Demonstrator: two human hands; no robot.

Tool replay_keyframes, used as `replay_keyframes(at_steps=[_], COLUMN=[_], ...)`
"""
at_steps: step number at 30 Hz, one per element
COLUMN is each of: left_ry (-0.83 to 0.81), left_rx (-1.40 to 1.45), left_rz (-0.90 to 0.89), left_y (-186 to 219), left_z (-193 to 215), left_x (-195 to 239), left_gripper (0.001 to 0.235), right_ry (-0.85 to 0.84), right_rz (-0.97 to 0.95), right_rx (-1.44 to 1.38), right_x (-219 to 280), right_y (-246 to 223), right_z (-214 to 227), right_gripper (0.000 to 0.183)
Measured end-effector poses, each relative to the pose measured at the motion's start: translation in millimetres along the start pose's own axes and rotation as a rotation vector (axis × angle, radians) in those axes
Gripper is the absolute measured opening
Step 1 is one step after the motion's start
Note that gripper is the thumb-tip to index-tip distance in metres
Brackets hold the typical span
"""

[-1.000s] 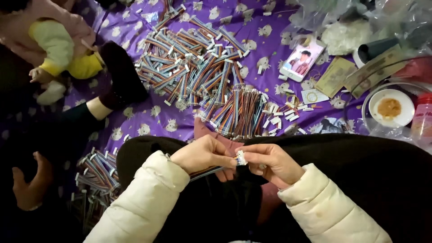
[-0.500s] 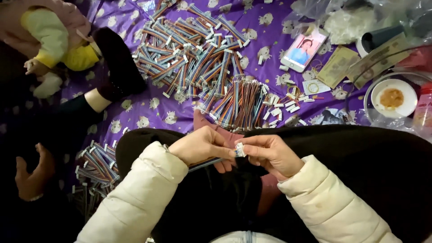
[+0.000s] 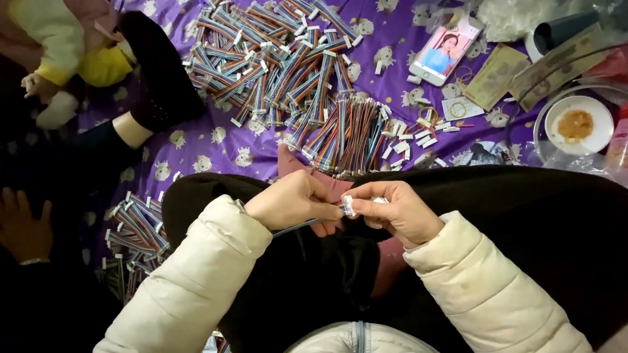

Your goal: Assembling electronic ribbon cables by manually attaching small white connectors to the ends of the wires.

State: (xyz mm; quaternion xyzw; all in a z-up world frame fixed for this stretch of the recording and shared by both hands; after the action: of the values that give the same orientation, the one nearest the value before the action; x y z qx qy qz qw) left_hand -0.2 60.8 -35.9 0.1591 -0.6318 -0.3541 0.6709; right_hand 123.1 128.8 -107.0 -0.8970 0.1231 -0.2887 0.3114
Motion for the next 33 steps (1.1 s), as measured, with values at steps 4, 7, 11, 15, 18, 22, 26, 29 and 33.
replay_keyframes(at_steps=[4, 7, 11, 15, 18, 22, 26, 29, 33], left_ry=[0.001, -0.012, 0.012, 0.064, 0.081, 0.102, 0.08, 0.077, 0.073], left_rx=[-0.062, -0.039, -0.019, -0.085, -0.012, -0.014, 0.013, 0.001, -0.067], left_rz=[-0.002, 0.006, 0.026, 0.034, 0.024, 0.019, -0.043, -0.03, -0.068], left_y=[6.7, 6.6, 3.9, 7.2, 3.7, 6.3, 6.7, 3.5, 1.4], left_z=[-1.0, -1.9, -2.1, -0.3, -1.4, -5.8, -3.9, -0.3, -0.3], left_x=[3.4, 3.7, 2.7, 2.6, -2.1, -2.5, 6.1, 11.0, 1.9], left_gripper=[0.016, 0.015, 0.017, 0.016, 0.016, 0.017, 0.02, 0.021, 0.018], right_ry=[-0.002, -0.013, 0.012, 0.036, 0.042, 0.077, 0.058, 0.051, 0.053], right_rz=[-0.029, -0.04, 0.037, 0.059, 0.127, 0.15, 0.185, 0.205, 0.25], right_rx=[-0.006, -0.015, 0.063, 0.063, 0.1, 0.073, 0.078, 0.162, 0.322], right_x=[0.5, 0.5, -0.5, -0.1, -1.6, -1.6, -2.5, 2.5, 3.0], right_y=[1.1, 1.0, -1.8, -1.7, -0.2, 2.3, -1.0, -9.7, -12.9], right_z=[0.5, -1.4, 0.1, 0.0, -1.9, -1.6, 0.3, -11.9, -13.0], right_gripper=[0.022, 0.021, 0.021, 0.021, 0.021, 0.018, 0.018, 0.017, 0.013])
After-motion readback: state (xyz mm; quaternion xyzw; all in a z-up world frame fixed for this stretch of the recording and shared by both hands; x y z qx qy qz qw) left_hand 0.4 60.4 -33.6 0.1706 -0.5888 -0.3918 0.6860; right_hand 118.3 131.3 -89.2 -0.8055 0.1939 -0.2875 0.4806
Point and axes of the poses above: each hand's wrist, its own x-axis away from the middle knuckle, its own z-axis out of the back of the hand, y = z × x, the point moved 7 cm from there along -x, towards the middle knuckle, and after that the axes turned 8 degrees about -x, right-handed, at the moved point
